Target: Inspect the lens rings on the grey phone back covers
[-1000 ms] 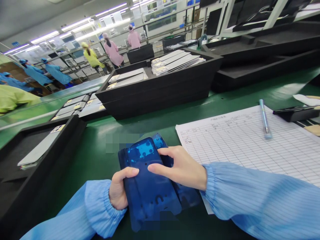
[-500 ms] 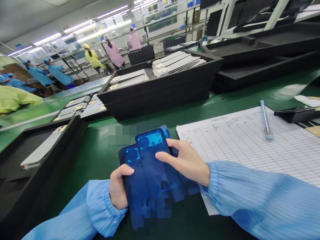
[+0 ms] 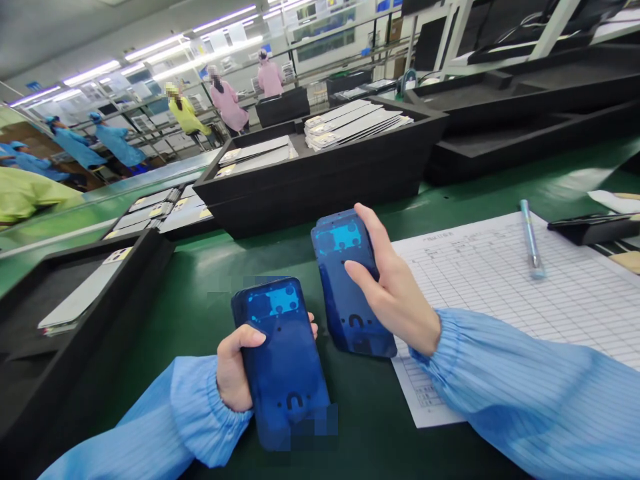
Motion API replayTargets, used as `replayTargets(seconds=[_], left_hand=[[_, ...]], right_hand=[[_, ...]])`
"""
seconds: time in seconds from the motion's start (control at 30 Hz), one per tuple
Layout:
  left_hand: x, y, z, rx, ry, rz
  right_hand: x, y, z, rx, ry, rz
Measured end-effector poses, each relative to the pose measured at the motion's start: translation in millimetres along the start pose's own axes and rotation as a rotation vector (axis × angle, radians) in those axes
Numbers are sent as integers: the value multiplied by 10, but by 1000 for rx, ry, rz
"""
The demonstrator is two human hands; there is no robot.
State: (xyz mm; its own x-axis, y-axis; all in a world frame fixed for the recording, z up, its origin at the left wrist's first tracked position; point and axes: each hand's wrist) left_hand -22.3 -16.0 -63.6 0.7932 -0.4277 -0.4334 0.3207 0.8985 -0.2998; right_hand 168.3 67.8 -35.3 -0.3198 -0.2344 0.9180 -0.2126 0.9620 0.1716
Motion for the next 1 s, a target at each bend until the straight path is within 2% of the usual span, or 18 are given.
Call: replayTargets(seconds=[0.1,0.2,0.33,0.43,0.53,0.63,0.77,0.93,1.0], left_hand=[[-19,2,-16,-23,12,0],[-24,-13,-35,-70,47,-20],[-16,-20,-34,-194,130,-69],[-2,-1,-15,-139,164,-28],[10,8,-19,-66,170,-24],[3,-2,-43,-59,164,-46],[-30,-11,-71,-57,91,-100],[-48,11,-56,-122,95,-130],[-43,19,-22,-80,92,-96]], right_hand=[[2,-34,33,153,-72,-44],[16,-95,83,302,-86,13],[12,-166,146,324,-68,52],[7,-186,179,326,-67,64],[47,-192,194,444,-6,70],[108,-187,185,527,60,100],[112,-143,143,487,105,161],[35,-34,35,278,185,231],[27,9,-20,192,196,212]])
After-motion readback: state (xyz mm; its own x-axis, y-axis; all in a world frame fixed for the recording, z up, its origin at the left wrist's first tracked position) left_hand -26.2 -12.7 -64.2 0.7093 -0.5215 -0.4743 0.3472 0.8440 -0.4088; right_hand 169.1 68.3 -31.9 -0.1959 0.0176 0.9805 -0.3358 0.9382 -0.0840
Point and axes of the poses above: each hand's wrist, its own y-axis towards the middle knuckle, its own z-axis out of the palm, x = y × z, and after that the axes turned 8 degrees about z, right-handed
